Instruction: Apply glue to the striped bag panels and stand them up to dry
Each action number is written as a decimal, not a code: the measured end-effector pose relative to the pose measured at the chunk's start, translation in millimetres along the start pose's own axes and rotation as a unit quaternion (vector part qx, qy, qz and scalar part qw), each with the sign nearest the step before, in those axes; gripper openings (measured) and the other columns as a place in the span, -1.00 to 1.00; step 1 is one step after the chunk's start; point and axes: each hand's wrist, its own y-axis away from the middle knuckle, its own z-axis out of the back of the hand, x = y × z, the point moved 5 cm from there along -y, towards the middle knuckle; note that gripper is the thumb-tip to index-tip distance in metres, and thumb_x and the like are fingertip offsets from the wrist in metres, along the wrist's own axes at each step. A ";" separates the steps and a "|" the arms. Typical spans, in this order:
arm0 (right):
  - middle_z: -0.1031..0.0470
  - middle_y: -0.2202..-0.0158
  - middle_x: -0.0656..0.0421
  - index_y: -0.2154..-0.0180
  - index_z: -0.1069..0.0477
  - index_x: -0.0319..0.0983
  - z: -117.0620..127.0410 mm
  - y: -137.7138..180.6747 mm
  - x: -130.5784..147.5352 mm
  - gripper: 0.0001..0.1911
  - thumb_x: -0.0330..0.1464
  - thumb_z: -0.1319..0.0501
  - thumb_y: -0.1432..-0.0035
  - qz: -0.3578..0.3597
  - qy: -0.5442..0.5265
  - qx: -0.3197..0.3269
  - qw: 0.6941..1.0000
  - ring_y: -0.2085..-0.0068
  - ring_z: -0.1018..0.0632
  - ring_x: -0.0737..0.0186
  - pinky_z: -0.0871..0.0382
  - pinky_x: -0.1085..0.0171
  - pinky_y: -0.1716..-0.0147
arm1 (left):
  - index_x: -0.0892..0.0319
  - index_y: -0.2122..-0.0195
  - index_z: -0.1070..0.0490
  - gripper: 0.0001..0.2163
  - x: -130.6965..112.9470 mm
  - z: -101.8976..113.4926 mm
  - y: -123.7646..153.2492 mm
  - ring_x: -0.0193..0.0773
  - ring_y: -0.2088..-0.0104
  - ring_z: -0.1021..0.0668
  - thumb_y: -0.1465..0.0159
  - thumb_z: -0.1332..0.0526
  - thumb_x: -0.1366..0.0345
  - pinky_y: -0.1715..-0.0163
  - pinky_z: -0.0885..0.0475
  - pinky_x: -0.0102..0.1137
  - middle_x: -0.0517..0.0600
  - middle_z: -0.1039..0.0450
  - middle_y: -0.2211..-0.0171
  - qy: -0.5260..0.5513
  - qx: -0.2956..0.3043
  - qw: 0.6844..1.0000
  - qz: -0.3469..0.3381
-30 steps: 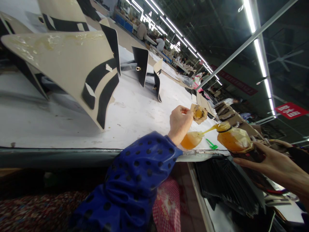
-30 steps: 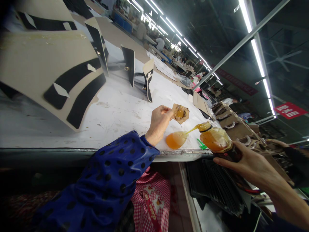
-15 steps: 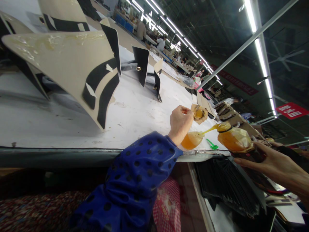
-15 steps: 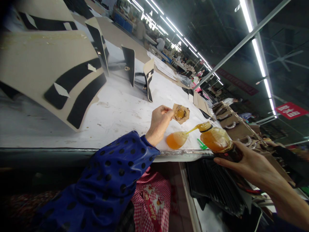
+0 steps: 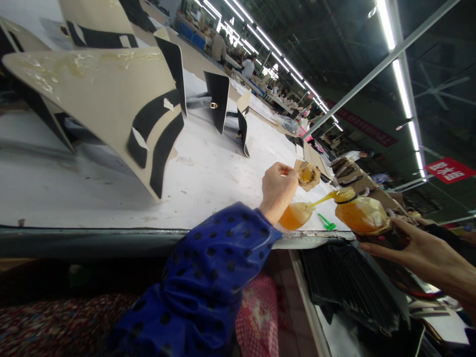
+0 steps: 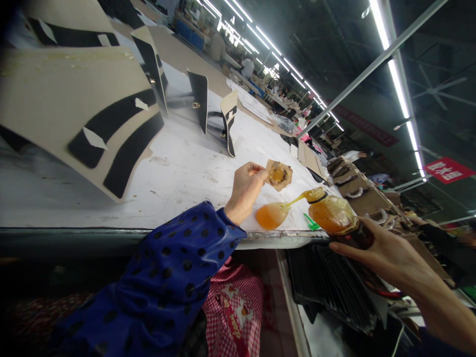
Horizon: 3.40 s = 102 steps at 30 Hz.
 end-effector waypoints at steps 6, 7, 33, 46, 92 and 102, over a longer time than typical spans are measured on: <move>-0.56 0.41 0.12 -0.01 -0.46 -0.17 -1.3 -3.4 -4.8 0.07 0.35 -0.25 0.48 0.016 0.000 -0.008 1.000 0.46 -0.50 -0.07 -0.34 0.07 0.39 | 0.07 0.51 -0.31 -0.89 -0.8 0.7 1.2 -0.20 0.36 -0.51 -0.12 -0.19 0.38 0.24 -0.39 -0.28 -0.07 -0.40 0.49 0.005 -0.001 1.000 0.001; -0.56 0.42 0.13 -0.01 -0.46 -0.17 -1.0 -3.2 -4.5 0.07 0.36 -0.25 0.47 0.017 -0.001 -0.008 1.000 0.47 -0.50 -0.06 -0.34 0.07 0.41 | 0.06 0.51 -0.31 -0.89 -0.8 0.7 1.1 -0.20 0.36 -0.51 -0.12 -0.19 0.38 0.25 -0.39 -0.28 -0.07 -0.40 0.49 0.006 -0.001 1.000 0.001; -0.58 0.42 0.13 0.14 -0.48 -0.14 7.0 2.8 4.4 -0.10 0.30 -0.30 0.47 0.015 -0.028 -0.015 0.999 0.40 -0.57 -0.15 -0.39 0.04 0.38 | 0.07 0.52 -0.31 -0.90 1.1 0.1 0.1 -0.20 0.36 -0.52 -0.11 -0.18 0.37 0.24 -0.40 -0.28 -0.06 -0.41 0.48 0.004 0.000 1.000 -0.005; -0.58 0.38 0.14 0.17 -0.46 -0.13 4.1 -0.1 1.0 -0.11 0.32 -0.31 0.47 0.017 -0.026 -0.007 0.999 0.37 -0.58 -0.11 -0.41 0.06 0.34 | 0.07 0.51 -0.31 -0.90 1.0 -0.7 1.0 -0.19 0.34 -0.53 -0.13 -0.18 0.37 0.24 -0.41 -0.28 -0.05 -0.42 0.47 0.002 0.002 1.000 -0.005; -0.61 0.34 0.13 0.12 -0.42 -0.11 -5.9 -2.7 -8.5 -0.07 0.27 -0.35 0.53 -0.014 -0.049 0.005 0.999 0.34 -0.58 -0.13 -0.40 0.05 0.29 | 0.07 0.50 -0.31 -0.89 -0.7 -0.6 2.9 -0.18 0.34 -0.52 -0.13 -0.18 0.40 0.25 -0.39 -0.29 -0.06 -0.40 0.47 0.001 0.001 1.000 -0.005; -0.54 0.51 0.18 0.15 -0.45 -0.10 -6.6 -1.8 -5.2 -0.14 0.26 -0.34 0.49 0.008 -0.045 -0.016 0.999 0.48 -0.54 -0.08 -0.33 0.10 0.44 | 0.07 0.50 -0.32 -0.89 -0.1 0.7 2.2 -0.19 0.32 -0.54 -0.13 -0.18 0.40 0.22 -0.40 -0.28 -0.05 -0.44 0.46 -0.004 -0.002 1.000 -0.003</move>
